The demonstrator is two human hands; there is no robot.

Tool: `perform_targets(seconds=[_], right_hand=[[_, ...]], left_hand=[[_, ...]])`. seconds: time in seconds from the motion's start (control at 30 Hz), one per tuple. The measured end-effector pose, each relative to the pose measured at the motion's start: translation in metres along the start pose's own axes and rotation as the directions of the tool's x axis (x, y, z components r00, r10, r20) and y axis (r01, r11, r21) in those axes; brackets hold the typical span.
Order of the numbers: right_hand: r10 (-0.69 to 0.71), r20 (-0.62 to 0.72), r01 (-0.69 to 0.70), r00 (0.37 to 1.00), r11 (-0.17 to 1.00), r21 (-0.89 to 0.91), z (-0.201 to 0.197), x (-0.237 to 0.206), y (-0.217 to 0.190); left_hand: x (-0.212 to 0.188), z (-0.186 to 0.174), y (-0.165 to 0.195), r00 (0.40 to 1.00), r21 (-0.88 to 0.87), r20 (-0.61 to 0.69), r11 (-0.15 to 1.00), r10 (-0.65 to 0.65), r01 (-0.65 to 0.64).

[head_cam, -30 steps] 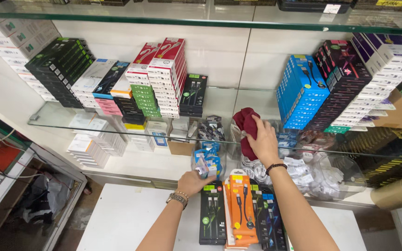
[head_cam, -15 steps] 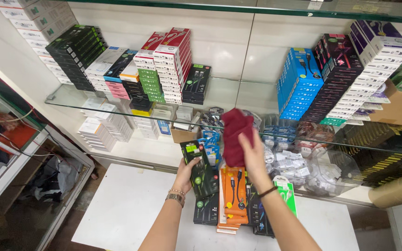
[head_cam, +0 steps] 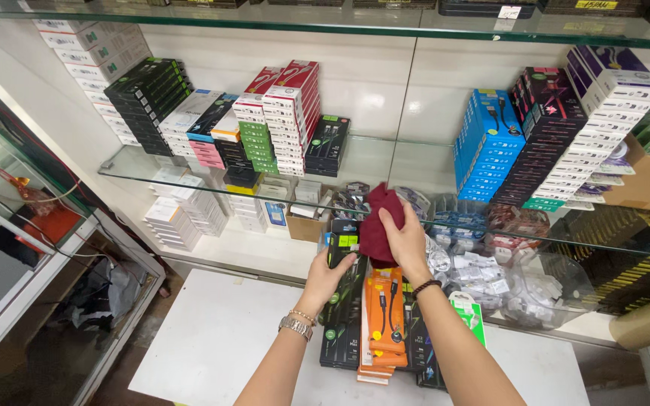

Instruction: The person wipes a glass shelf with a maroon cloth and then places multiple small product boxes onto the shelf one by one. They handle red, green, black, and orange boxes, arranging them in neat stacks on the glass shelf.

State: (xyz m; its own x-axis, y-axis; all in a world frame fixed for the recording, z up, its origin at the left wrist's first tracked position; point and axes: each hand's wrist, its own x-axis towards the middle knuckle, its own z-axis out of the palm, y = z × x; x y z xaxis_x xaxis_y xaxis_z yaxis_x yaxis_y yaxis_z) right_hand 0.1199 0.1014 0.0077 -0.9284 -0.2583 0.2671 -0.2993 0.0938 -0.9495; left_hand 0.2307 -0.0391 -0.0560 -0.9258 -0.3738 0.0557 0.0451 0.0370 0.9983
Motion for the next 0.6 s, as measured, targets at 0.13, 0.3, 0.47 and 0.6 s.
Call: perform_targets(seconds=[0.13,0.3,0.47,0.6], right_hand=[[0.003,0.25,-0.012,0.968,0.999,0.033,0.02,-0.002,0.003],[0.038,0.314,-0.091,0.949,0.983,0.157,0.022,0.009,0.028],[0.188,0.283,-0.302,0.94,0.846,0.44,-0.015,0.029,0.048],[0.321,0.353,-0.477,0.879,0.607,0.636,-0.018,0.024,0.031]], left_hand=[[0.002,-0.001,-0.002,0.925,0.506,-0.041,0.806,0.379,-0.308],[-0.003,0.004,0.009,0.902,0.415,-0.023,0.825,0.431,-0.384],[-0.002,-0.002,0.036,0.993,-0.079,-0.03,0.99,0.117,-0.119],[0.012,-0.002,0.057,1.0,-0.318,-0.019,0.948,-0.016,0.009]])
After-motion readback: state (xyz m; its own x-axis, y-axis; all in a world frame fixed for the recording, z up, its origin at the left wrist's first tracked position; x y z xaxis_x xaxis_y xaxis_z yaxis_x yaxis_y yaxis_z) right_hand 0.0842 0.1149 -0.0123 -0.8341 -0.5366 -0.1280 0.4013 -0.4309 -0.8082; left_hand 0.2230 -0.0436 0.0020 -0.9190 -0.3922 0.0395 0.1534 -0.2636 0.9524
